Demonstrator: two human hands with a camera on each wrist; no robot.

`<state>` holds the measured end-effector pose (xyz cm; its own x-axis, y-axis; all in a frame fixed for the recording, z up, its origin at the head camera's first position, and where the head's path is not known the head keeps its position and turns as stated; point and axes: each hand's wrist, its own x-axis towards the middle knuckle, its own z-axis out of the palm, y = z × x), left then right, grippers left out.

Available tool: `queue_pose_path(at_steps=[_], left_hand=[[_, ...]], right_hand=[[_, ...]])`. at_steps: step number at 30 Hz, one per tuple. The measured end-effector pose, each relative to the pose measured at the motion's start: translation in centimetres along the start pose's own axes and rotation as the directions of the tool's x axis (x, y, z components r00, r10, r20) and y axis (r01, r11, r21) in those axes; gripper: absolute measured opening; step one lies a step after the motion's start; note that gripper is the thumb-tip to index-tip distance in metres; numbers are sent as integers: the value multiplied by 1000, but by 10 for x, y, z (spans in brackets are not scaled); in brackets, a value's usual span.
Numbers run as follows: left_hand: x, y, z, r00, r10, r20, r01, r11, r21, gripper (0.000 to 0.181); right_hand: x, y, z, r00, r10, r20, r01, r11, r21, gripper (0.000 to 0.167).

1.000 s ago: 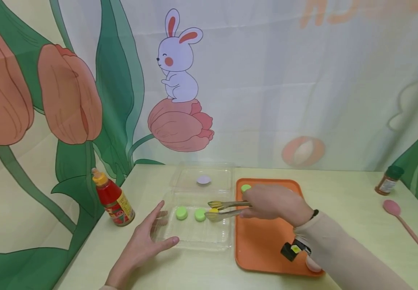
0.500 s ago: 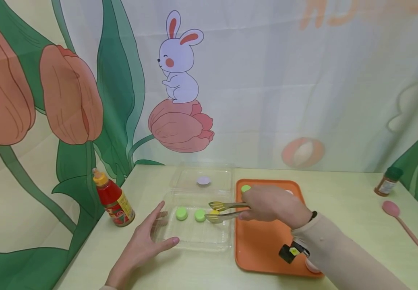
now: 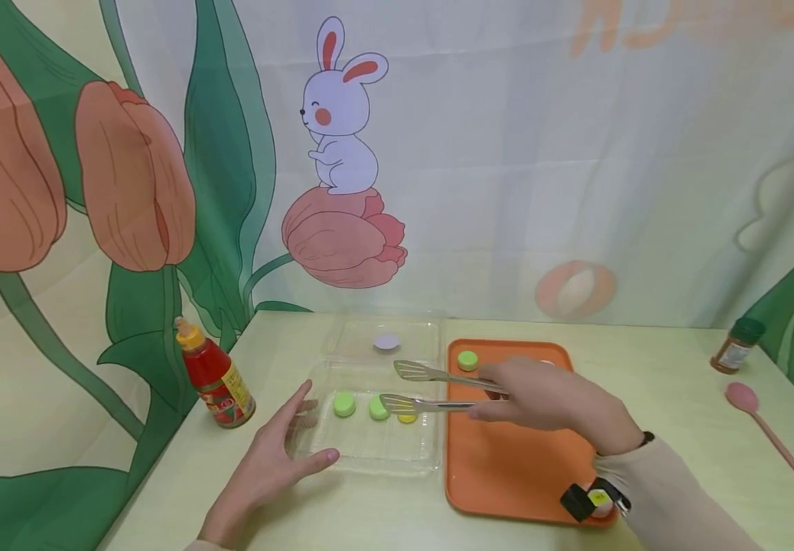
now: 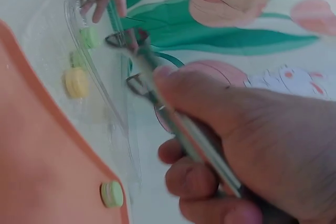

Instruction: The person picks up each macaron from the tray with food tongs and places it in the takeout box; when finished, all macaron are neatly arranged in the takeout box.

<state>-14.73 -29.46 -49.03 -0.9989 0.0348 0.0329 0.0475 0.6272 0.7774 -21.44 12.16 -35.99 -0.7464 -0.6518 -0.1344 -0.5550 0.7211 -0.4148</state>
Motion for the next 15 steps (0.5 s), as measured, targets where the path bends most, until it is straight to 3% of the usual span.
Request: queue_pose_path(at_steps=[7,15], left_hand=[[0,0,0,1000,0,7,0,1000,-2,119],[-1,1,0,1000,-3,9,3,1000,6,118]], right_hand=[[-36,31,1,993,13,-114,6,987,163,44],[-82,67,12,968,40,-246,24,968,250,37]])
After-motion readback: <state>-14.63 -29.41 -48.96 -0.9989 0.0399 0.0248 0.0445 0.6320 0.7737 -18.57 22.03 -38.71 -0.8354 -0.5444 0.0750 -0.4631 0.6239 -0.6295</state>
